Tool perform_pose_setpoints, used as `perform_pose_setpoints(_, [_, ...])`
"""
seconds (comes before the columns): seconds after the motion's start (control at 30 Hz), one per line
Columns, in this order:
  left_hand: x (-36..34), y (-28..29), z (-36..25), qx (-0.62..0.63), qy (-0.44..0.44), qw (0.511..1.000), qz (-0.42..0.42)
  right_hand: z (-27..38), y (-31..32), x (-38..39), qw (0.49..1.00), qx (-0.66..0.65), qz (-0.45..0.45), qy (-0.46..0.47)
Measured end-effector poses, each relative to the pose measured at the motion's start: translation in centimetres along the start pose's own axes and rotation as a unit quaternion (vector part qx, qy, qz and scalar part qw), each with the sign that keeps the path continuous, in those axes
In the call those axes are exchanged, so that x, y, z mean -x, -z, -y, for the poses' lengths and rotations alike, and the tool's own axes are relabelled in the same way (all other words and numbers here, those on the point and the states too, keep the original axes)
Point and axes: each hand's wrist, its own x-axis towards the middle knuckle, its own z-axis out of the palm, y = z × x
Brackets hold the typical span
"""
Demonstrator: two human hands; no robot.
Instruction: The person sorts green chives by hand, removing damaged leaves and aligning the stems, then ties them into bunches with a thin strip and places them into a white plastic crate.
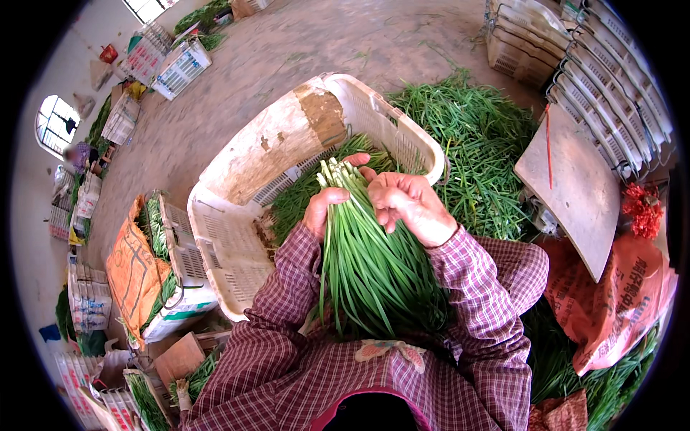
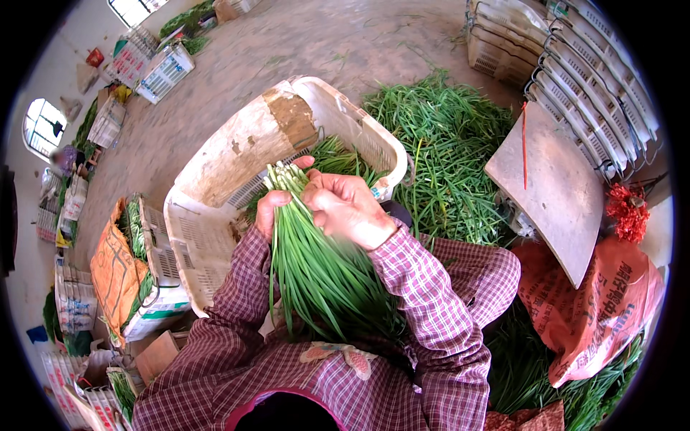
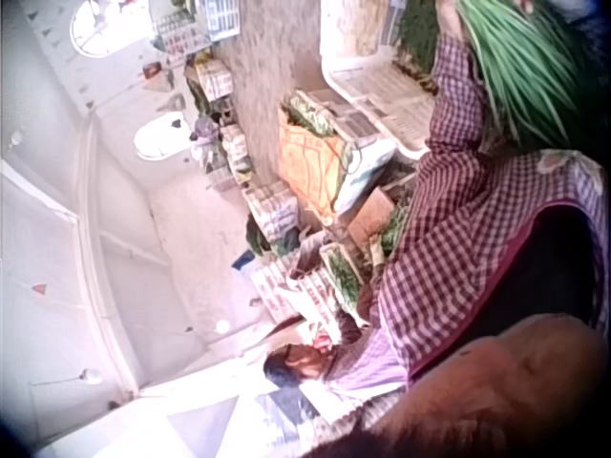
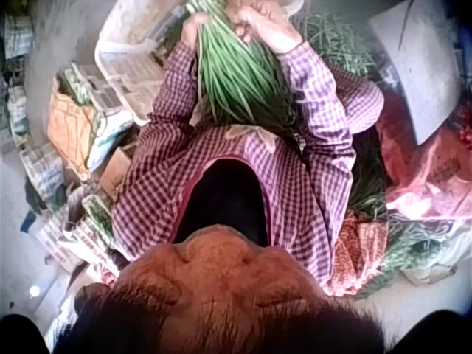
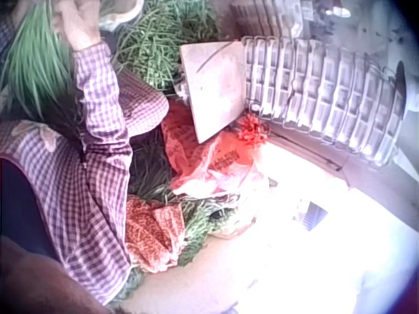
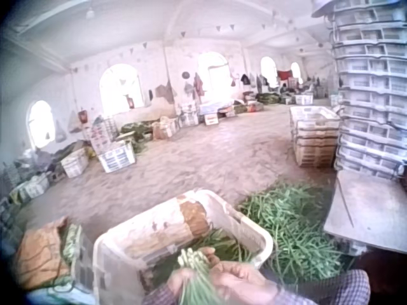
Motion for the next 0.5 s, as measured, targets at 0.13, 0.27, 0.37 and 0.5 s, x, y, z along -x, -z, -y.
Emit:
perform_pose_setpoints(0.13, [0.1, -0.2, 0.1, 0.032, 0.008, 0.999, -0.013, 3.9, 1.2, 1.0, 0.988, -0.126, -0.004, 0.086])
perform_pose_setpoints(0.27, [0.1, 0.4, 0.6, 0.055, -0.011, 0.998, 0.008, 8.4, 6.2, 2.6, 0.967, -0.087, -0.050, 0.236])
perform_pose_setpoints(0.37, [0.1, 0.4, 0.8, 0.033, -0.015, 0.999, 0.026, 4.6, 12.5, 2.6, 0.864, 0.389, -0.292, 0.134])
perform_pose_setpoints(0.5, [0.3, -0.4, 0.7, -0.002, -0.007, 1.000, 0.001, -0.9, 12.7, 4.1, 0.762, 0.588, -0.272, -0.008])
